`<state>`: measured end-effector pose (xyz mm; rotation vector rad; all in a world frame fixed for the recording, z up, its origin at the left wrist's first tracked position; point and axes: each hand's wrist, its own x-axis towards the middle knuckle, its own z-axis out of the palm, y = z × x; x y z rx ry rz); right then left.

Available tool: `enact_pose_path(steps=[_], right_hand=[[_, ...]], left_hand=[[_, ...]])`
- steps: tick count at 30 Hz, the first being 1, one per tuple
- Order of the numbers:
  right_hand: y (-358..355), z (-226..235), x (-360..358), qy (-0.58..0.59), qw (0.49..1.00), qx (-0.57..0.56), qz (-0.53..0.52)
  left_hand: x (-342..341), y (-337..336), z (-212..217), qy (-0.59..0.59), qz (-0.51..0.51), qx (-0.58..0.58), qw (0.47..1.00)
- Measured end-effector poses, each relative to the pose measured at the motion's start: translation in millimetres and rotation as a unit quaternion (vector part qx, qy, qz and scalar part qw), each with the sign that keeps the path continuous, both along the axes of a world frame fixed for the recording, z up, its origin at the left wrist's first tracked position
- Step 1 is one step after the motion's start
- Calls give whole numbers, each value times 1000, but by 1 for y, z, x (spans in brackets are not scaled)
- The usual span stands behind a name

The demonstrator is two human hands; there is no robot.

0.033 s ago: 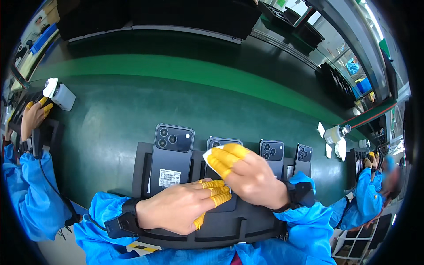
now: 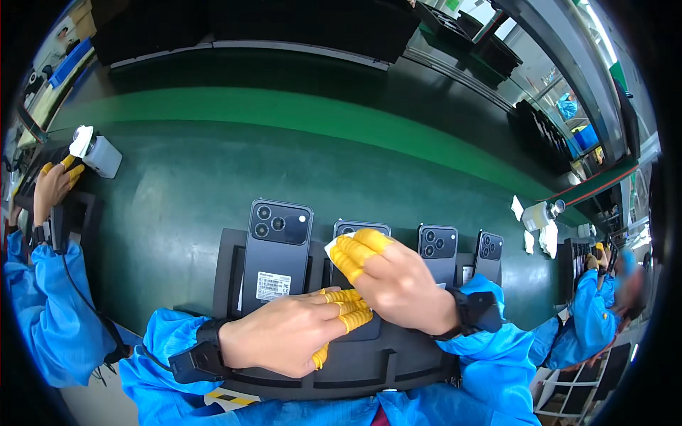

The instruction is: The recorder cleans the camera lenses and back of multiple smartphones on a factory assembly line using a cloth and liquid.

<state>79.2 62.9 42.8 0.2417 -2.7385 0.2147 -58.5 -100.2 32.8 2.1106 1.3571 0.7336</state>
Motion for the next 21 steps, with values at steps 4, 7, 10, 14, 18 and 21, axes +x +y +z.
enact_pose_path(steps=[4, 7, 10, 14, 18, 21], right_hand=[[-2, -1, 13, -45, 999, 21, -8], [-3, 5, 22, -62, 997, 26, -21], [2, 9, 14, -66, 997, 22, -28], [3, 2, 3, -15, 1000, 22, 0], [6, 14, 21, -43, 998, 52, -18], [15, 45, 5, -8, 997, 47, -61]], left_hand=[[0, -2, 1, -14, 5, 7, 1000], [-3, 0, 6, 6, -28, -70, 997], [0, -2, -2, -17, -5, -8, 1000], [-1, 0, -3, -18, -19, -9, 1000], [1, -1, -8, -2, -11, 6, 1000], [-4, -7, -10, 15, 10, 72, 997]])
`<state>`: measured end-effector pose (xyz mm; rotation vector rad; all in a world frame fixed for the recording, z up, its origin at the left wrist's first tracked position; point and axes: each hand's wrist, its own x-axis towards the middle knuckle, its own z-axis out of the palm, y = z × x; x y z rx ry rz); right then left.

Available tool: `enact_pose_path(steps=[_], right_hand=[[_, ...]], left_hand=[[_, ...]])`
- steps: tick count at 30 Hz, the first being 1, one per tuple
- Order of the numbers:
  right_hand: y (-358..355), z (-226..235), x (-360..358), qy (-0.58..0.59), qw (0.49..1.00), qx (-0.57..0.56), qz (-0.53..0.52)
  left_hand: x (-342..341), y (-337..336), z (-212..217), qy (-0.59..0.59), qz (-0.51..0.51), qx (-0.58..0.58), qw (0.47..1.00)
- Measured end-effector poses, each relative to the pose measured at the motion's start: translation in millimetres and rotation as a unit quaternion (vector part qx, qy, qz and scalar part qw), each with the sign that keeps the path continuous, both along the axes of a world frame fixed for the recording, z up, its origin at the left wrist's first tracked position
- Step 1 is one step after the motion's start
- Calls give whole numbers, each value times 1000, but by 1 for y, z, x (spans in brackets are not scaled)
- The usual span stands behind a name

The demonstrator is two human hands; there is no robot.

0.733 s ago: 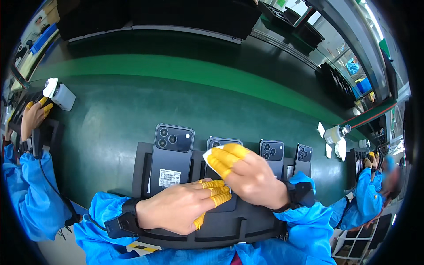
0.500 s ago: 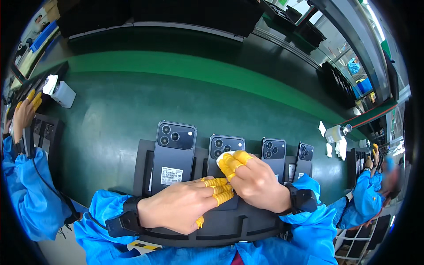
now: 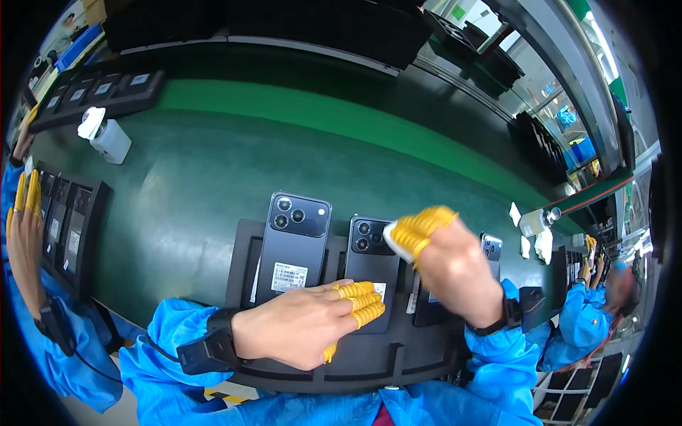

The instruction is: The recorder cleans the camera lenses and back of multiple smartphones on a factory assembly line using a cloth and liquid.

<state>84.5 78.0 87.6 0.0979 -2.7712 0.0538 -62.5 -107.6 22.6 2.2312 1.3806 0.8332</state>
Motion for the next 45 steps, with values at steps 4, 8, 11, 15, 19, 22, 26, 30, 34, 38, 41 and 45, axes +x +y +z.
enact_pose_path(steps=[4, 8, 11, 15, 19, 22, 26, 30, 34, 38, 41, 45], right_hand=[[0, 13, -42, 87, 996, 6, 34], [-24, -25, -99, 73, 989, -44, 123], [-26, -44, -107, 27, 990, -49, 127], [-27, -39, -90, -31, 992, -13, 118], [-27, -27, -94, -32, 991, -23, 129], [-30, -31, -112, -49, 990, -11, 129], [-29, -43, -86, 10, 993, -6, 116], [-29, -43, -64, -23, 994, -13, 106], [-32, -34, -95, 5, 995, 5, 101], [-28, -43, -79, -6, 992, 26, 119], [-34, -34, -60, -60, 990, 41, 121], [-38, -34, -91, 15, 988, -10, 156]], left_hand=[[-10, -17, 14, 35, 86, 20, 995], [-22, -50, -4, 20, 166, -4, 986], [-17, -48, -5, 16, 186, -1, 982], [-17, -47, -7, 1, 200, 13, 980], [-18, -48, -5, -9, 201, 15, 979], [-16, -46, -6, 7, 201, 15, 980], [-16, -48, -6, 3, 205, 7, 979], [-14, -49, -9, 8, 211, 6, 977], [-14, -48, -8, 1, 208, -5, 978], [-16, -47, -8, 3, 205, 7, 979], [-13, -51, -7, 2, 213, 0, 977], [-14, -49, -7, -10, 216, -18, 976]])
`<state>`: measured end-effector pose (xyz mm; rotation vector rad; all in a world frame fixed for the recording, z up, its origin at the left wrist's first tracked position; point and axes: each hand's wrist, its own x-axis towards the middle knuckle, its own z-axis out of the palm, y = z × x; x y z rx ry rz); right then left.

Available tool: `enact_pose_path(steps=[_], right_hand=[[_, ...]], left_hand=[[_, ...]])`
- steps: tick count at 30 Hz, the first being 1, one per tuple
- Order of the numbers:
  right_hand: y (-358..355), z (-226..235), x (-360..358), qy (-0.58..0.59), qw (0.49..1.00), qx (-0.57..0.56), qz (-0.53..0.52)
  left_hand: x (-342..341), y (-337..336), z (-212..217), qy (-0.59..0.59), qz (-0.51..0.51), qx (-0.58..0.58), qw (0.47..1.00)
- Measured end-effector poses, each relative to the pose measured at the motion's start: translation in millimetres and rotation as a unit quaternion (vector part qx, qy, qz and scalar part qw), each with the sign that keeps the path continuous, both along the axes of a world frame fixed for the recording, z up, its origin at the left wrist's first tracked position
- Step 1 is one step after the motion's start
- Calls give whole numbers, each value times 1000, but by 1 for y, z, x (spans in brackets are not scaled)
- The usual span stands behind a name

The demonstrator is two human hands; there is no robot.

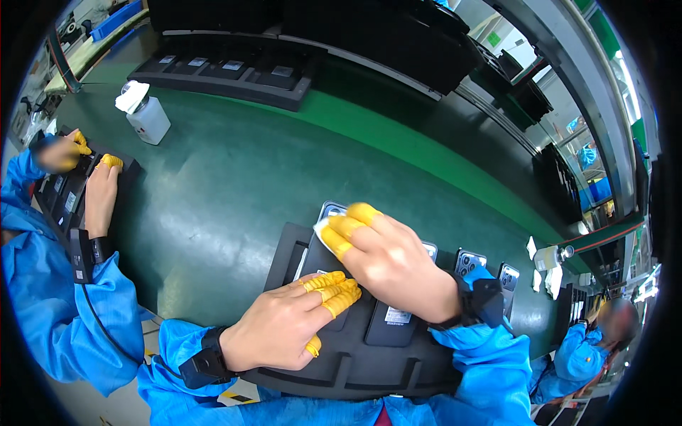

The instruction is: The recorder cleans the camera lenses and back of multiple smartphones on a factory assembly line using a cloth and liquid.

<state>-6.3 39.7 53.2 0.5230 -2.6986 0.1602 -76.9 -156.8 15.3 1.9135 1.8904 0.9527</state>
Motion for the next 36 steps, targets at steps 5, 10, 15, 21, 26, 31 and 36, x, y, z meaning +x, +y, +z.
enact_pose_path(steps=[5, 10, 15, 21, 26, 31, 36], right_hand=[[-1, -7, 16, -54, 998, 19, -7], [2, -3, 11, -57, 998, 12, -12], [-3, -5, 2, -42, 999, 27, 7], [-1, 6, 16, -69, 997, 29, -26], [-1, -3, -5, -31, 999, 27, -6], [3, -3, 20, -31, 999, 11, -20], [-10, -5, 4, -1, 1000, -29, 0]], left_hand=[[-1, 3, -3, 20, 17, 74, 997], [-1, 0, -2, 12, 10, 22, 1000], [0, 1, -5, 21, 12, 58, 998], [1, 0, -2, 20, 12, 22, 999], [1, 3, -3, 9, 10, 53, 999], [3, 1, -7, 12, 29, 84, 996], [2, -1, -9, 20, 12, 26, 999]])
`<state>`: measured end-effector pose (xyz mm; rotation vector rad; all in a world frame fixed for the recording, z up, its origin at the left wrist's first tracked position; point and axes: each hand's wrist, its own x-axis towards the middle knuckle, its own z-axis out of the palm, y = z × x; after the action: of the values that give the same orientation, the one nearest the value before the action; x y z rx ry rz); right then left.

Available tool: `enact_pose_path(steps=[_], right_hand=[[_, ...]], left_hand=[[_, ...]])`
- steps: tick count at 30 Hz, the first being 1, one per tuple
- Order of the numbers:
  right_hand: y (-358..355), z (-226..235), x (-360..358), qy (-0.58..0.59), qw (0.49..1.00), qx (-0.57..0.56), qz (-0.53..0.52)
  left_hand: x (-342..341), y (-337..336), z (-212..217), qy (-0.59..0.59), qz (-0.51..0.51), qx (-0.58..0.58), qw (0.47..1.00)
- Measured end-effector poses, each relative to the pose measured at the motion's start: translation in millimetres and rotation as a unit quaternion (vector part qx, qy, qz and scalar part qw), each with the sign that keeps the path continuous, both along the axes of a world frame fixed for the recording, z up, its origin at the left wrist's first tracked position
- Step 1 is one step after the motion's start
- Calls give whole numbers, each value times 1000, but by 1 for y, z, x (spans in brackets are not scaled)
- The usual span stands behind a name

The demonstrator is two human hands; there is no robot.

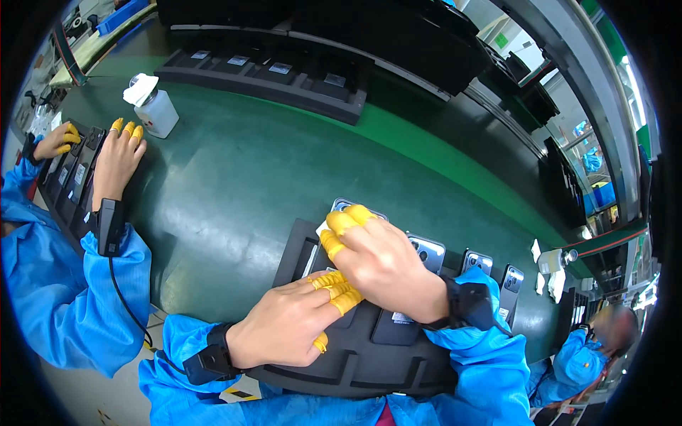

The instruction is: The recorder cleans the camera lenses and back of multiple smartphones on a factory assembly line using a cloth and liquid.

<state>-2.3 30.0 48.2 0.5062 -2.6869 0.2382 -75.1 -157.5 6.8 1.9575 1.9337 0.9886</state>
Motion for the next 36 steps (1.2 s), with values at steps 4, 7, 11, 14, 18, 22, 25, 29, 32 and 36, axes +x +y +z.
enact_pose_path(steps=[4, 7, 11, 14, 18, 22, 25, 29, 32, 36], right_hand=[[13, 3, 17, -31, 998, 46, 5], [26, 18, 33, -52, 995, 74, -46], [34, 25, 13, 7, 995, 79, -52], [11, 14, -15, 36, 998, 23, 53], [22, -5, -37, 40, 995, 92, 7], [84, 8, -46, -23, 981, 122, -148], [69, 18, -40, -36, 997, -7, -70], [39, 9, -43, -85, 989, -59, 106], [47, 9, -48, -3, 995, 20, 95], [90, 22, -50, -65, 991, 89, -71]], left_hand=[[-1, 1, 2, -12, -7, -16, 1000], [-1, 4, 4, -14, 8, 42, 999], [-1, 6, 3, -20, 3, 16, 1000], [0, 2, 3, -19, 1, -11, 1000], [-1, 6, 6, -21, -6, 11, 1000], [-4, 2, 9, -5, -9, -11, 1000], [-1, 6, 5, -19, -4, -10, 1000], [-2, 6, 5, -13, -11, -11, 1000], [-2, 6, 8, -15, -7, -11, 1000], [-1, 6, 7, -12, 1, -18, 1000]])
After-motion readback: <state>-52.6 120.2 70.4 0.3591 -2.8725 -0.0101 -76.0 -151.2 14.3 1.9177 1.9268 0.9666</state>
